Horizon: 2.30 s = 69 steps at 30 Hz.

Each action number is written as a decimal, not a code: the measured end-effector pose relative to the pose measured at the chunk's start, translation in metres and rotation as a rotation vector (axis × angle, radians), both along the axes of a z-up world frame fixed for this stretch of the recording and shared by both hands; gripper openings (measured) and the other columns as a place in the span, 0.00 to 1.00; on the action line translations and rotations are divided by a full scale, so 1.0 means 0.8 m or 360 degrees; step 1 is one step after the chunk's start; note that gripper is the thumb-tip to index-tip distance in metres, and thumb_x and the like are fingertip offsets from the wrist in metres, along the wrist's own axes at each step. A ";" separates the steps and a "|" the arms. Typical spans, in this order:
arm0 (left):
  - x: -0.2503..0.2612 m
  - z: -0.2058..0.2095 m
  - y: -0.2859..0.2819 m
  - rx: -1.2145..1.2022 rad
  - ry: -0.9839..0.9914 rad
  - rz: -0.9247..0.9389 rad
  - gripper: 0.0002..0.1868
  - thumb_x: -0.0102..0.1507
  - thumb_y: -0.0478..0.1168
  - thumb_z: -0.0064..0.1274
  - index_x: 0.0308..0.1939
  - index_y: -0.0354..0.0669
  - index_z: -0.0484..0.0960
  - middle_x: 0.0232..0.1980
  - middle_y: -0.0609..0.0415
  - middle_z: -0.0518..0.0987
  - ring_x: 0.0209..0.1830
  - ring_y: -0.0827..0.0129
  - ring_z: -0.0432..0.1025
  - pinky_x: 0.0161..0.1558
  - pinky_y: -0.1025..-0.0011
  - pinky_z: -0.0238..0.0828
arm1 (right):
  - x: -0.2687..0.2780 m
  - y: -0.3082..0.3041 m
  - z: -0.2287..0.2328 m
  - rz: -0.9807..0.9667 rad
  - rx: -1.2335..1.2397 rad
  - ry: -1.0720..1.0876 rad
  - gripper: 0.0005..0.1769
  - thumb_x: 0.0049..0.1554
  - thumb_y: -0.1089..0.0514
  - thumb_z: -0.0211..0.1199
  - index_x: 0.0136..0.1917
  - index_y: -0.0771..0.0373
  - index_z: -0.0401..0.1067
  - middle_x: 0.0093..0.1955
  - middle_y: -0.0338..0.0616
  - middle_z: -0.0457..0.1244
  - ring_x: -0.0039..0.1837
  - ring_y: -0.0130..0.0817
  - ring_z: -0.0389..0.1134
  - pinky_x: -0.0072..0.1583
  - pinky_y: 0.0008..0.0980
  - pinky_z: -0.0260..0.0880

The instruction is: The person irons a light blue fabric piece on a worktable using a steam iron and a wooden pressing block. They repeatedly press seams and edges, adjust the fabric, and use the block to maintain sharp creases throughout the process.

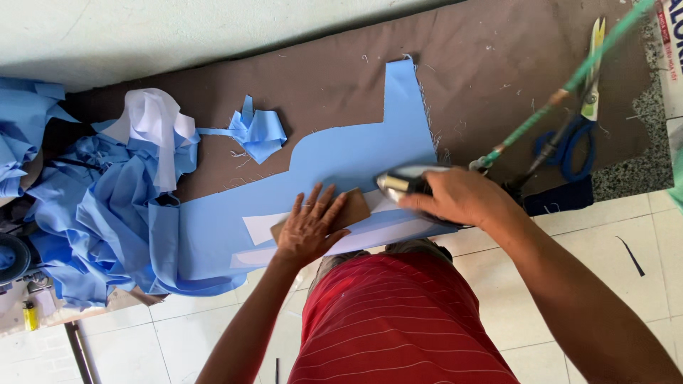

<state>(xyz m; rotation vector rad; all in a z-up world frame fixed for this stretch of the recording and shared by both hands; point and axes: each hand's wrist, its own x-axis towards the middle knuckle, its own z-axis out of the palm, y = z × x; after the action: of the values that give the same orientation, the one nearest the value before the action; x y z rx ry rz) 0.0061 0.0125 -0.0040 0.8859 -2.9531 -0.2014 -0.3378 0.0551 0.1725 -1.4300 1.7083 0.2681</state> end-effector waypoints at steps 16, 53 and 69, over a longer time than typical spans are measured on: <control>0.003 0.003 -0.003 -0.0122 0.0160 -0.0172 0.44 0.69 0.74 0.41 0.85 0.62 0.62 0.80 0.53 0.69 0.83 0.54 0.62 0.73 0.45 0.62 | 0.033 -0.034 -0.032 0.0060 -0.0218 0.0007 0.46 0.67 0.21 0.46 0.56 0.68 0.74 0.32 0.48 0.68 0.34 0.44 0.75 0.38 0.37 0.73; -0.266 0.005 0.056 0.0388 -0.0262 0.0139 0.47 0.74 0.69 0.34 0.88 0.54 0.37 0.90 0.43 0.45 0.90 0.41 0.35 0.77 0.33 0.45 | -0.088 0.103 0.012 -0.1627 -0.0099 0.0006 0.38 0.72 0.27 0.47 0.52 0.67 0.72 0.35 0.51 0.65 0.36 0.44 0.66 0.42 0.46 0.66; -0.044 0.024 0.029 0.0286 -0.0286 0.0833 0.49 0.73 0.73 0.36 0.89 0.53 0.43 0.86 0.38 0.56 0.87 0.40 0.48 0.76 0.36 0.52 | 0.024 0.038 -0.059 -0.0379 -0.0405 0.0334 0.52 0.70 0.20 0.42 0.60 0.78 0.71 0.45 0.74 0.71 0.47 0.63 0.78 0.41 0.55 0.80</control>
<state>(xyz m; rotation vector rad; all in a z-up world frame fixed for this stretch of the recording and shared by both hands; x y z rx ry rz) -0.0293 0.0355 0.0155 1.7390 -2.7534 -0.3777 -0.3189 0.0855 0.1251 -1.3979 2.1260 0.0726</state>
